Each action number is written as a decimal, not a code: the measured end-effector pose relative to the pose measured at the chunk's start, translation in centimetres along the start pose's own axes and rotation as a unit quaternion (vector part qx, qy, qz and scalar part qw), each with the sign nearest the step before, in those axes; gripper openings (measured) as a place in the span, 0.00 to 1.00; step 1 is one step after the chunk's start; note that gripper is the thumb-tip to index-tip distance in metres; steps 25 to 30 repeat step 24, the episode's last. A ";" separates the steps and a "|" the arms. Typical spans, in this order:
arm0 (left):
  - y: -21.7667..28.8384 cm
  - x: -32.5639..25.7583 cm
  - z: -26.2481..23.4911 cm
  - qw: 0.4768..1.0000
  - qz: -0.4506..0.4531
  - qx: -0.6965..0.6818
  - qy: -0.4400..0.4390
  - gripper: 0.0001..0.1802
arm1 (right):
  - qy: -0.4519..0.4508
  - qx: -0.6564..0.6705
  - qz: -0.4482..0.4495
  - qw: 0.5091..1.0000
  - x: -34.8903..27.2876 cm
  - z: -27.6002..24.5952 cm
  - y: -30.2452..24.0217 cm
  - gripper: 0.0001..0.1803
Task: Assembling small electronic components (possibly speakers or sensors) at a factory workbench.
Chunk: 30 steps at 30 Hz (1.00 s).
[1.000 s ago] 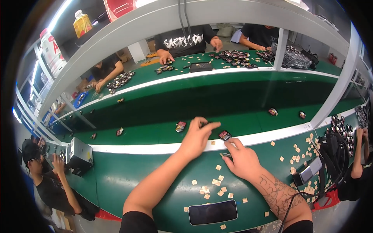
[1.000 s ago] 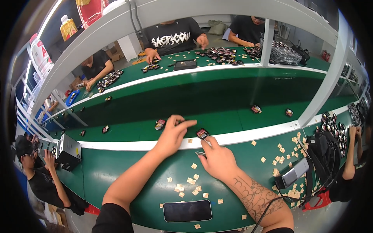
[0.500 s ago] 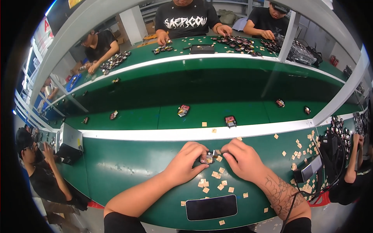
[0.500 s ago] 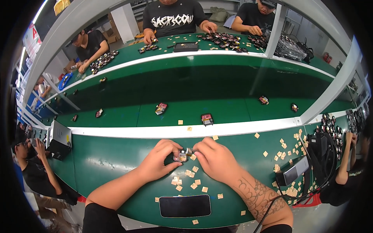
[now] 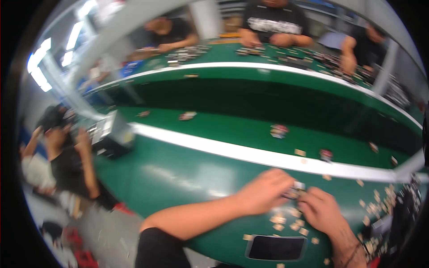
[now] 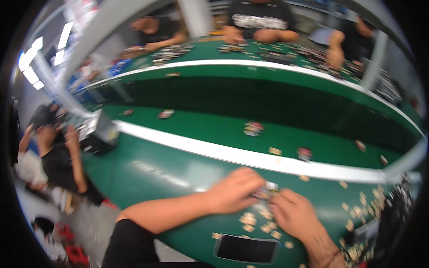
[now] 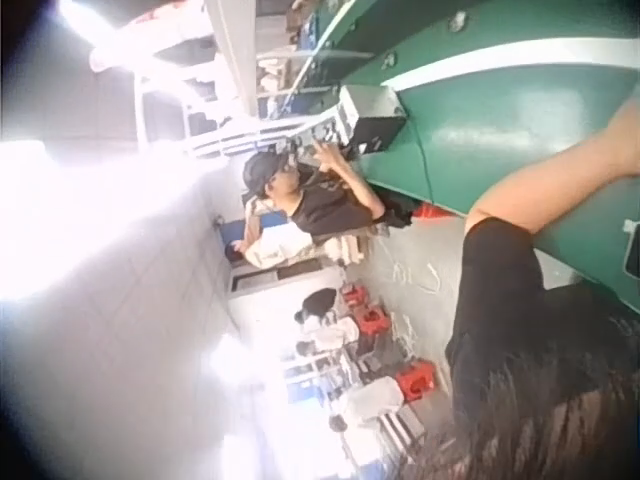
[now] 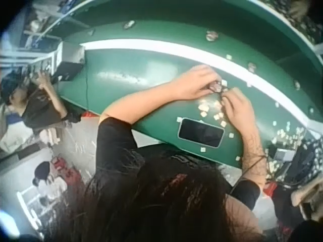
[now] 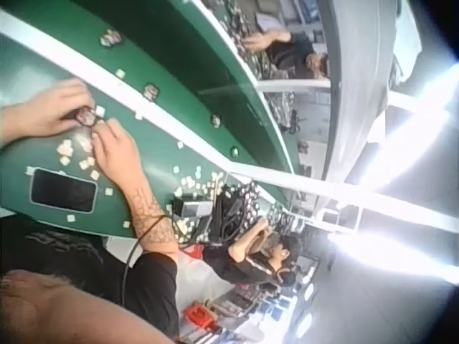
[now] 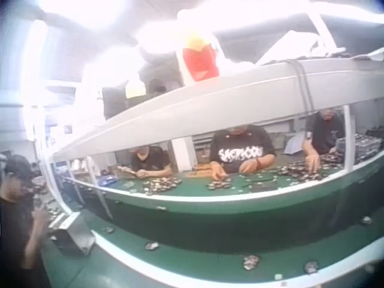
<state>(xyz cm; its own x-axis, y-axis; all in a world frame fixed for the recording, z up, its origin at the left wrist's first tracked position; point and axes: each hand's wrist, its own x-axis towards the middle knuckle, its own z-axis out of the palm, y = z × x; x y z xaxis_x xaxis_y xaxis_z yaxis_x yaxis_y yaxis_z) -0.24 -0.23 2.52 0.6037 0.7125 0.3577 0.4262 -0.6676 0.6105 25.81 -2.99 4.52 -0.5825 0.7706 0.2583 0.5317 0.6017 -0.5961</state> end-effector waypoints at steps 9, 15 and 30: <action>0.9 0.1 2.3 0.998 0.044 0.048 0.003 0.25 | 0.023 -0.199 0.009 0.980 -0.6 -1.4 -3.3 0.08; 0.3 -0.3 3.1 0.994 0.086 0.070 0.025 0.20 | -0.041 -0.250 0.015 0.967 0.1 -1.3 -4.6 0.08; 0.3 -0.1 3.4 0.998 0.056 0.025 0.002 0.22 | 0.030 0.029 0.087 0.995 -2.0 0.8 2.0 0.13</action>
